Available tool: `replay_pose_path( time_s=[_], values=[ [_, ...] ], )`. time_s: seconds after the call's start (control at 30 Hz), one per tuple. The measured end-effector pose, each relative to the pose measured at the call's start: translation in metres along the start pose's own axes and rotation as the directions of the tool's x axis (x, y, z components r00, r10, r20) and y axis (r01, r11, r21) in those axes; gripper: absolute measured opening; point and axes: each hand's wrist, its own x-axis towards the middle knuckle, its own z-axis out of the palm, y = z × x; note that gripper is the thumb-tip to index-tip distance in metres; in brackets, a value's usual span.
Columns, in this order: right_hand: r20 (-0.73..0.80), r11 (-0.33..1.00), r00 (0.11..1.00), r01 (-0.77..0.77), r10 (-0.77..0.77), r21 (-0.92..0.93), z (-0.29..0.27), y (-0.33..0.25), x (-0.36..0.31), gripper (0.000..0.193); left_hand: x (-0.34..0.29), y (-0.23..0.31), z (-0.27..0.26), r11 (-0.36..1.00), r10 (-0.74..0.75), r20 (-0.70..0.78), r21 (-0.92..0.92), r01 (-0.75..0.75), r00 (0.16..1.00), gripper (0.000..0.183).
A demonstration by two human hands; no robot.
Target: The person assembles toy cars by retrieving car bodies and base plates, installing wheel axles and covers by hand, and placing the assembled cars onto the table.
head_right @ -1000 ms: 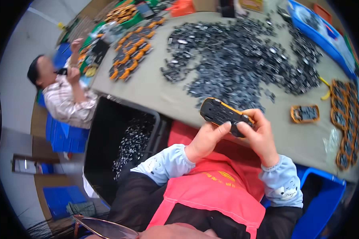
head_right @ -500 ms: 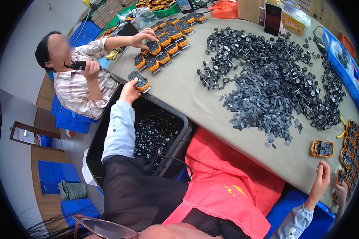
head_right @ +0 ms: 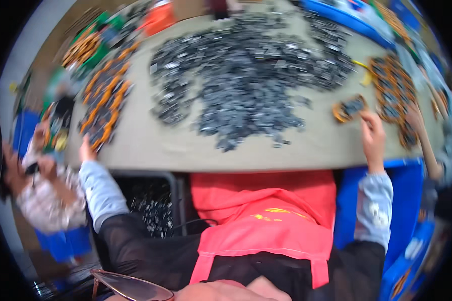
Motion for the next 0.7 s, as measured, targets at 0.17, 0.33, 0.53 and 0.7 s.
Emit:
replay_pose_path(
  time_s=[0.17, 0.33, 0.53, 0.7],
  values=[
    [0.216, 0.883, 0.929, 0.357, -0.301, -0.305, -0.015, -0.013, 0.036, 0.067, 0.020, -0.005, 0.001, 0.943, 0.284, -0.335, 0.265, -0.199, 0.898, 0.062],
    [0.409, 0.788, 0.884, 0.414, -0.227, -0.456, -0.019, 0.002, 0.056, 0.074, -0.114, 0.056, 0.075, 0.658, 0.747, -0.337, 0.500, -0.563, 0.573, 0.038],
    [0.463, 0.897, 0.844, 0.397, -0.272, -0.196, -0.007, -0.033, 0.030, 0.070, -0.418, 0.117, 0.205, 0.430, 0.776, 0.550, -0.103, -0.897, 0.309, 0.011],
    [0.512, 0.930, 0.813, 0.360, -0.276, -0.070, -0.002, -0.073, -0.014, 0.076, -0.523, 0.113, 0.294, 0.297, 0.721, 0.688, -0.410, -0.862, -0.079, 0.014]
  ],
)
